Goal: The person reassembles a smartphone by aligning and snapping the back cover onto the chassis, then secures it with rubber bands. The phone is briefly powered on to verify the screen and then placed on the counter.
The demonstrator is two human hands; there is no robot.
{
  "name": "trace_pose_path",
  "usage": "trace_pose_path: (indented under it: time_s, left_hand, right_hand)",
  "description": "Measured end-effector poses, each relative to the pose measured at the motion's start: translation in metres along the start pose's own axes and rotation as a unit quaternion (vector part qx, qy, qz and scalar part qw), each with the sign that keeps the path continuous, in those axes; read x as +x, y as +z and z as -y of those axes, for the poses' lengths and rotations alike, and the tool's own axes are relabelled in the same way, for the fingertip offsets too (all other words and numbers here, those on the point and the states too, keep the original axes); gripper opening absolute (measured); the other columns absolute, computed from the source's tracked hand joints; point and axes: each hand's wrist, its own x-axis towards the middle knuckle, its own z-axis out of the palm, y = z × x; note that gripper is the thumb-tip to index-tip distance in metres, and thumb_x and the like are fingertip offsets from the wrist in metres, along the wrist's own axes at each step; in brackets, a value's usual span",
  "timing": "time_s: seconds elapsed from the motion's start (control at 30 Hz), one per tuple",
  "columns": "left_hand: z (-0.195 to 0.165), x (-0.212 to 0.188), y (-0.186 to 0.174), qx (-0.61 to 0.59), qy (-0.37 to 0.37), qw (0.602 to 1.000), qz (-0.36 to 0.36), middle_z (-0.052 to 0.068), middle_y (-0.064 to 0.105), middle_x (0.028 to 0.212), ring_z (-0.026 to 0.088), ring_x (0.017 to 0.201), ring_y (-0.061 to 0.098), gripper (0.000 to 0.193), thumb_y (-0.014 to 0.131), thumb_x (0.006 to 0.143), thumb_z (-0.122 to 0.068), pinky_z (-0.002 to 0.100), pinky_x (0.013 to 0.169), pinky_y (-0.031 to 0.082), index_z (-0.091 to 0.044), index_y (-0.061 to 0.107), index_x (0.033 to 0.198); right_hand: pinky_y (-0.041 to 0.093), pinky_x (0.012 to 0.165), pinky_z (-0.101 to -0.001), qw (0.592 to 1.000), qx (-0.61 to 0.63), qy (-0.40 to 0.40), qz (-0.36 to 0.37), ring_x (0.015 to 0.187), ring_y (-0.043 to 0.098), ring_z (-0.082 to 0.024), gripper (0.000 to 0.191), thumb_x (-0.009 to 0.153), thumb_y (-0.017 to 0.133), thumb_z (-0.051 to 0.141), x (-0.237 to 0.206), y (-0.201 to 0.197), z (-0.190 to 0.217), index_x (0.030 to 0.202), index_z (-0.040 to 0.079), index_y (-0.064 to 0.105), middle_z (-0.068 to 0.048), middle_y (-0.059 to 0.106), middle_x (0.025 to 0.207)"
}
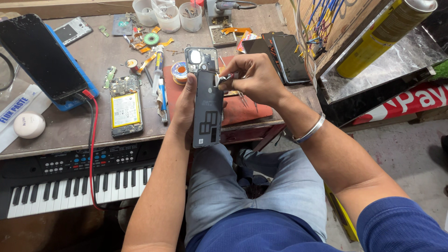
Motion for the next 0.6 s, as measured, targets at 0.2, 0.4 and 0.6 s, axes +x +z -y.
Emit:
trace_pose_path:
  time_s: [0.2,0.4,0.6]
  left_hand:
    - [-0.0024,-0.0013,0.0025,0.032,0.009,0.999,-0.010,0.007,0.066,0.092,0.017,0.078,0.070,0.081,0.059,0.088,-0.075,0.029,0.058,0.059,-0.004,0.061,0.127]
    - [-0.0033,-0.0016,0.0043,0.030,0.024,0.999,0.007,0.007,0.065,0.093,0.016,0.078,0.067,0.082,0.061,0.090,-0.073,0.028,0.060,0.056,-0.001,0.061,0.131]
    - [-0.0042,-0.0005,0.0050,0.059,0.048,0.997,0.012,0.008,0.066,0.095,0.015,0.079,0.067,0.080,0.061,0.092,-0.070,0.027,0.063,0.057,0.000,0.060,0.131]
  right_hand:
    - [0.062,0.076,-0.0227,1.000,0.001,0.017,-0.009,0.084,0.074,-0.008,0.013,0.086,0.071,-0.011,-0.0029,-0.0034,-0.0031,0.097,-0.004,0.073,-0.005,0.075,0.088]
    - [0.061,0.072,-0.0226,0.999,-0.002,0.037,-0.015,0.082,0.072,-0.008,0.013,0.087,0.075,-0.009,-0.0062,-0.0059,-0.0047,0.098,-0.004,0.073,-0.005,0.074,0.086]
    - [0.063,0.075,-0.0228,0.998,0.030,0.049,-0.017,0.084,0.075,-0.009,0.013,0.087,0.076,-0.008,-0.0093,-0.0082,-0.0086,0.098,-0.004,0.072,-0.006,0.076,0.088]
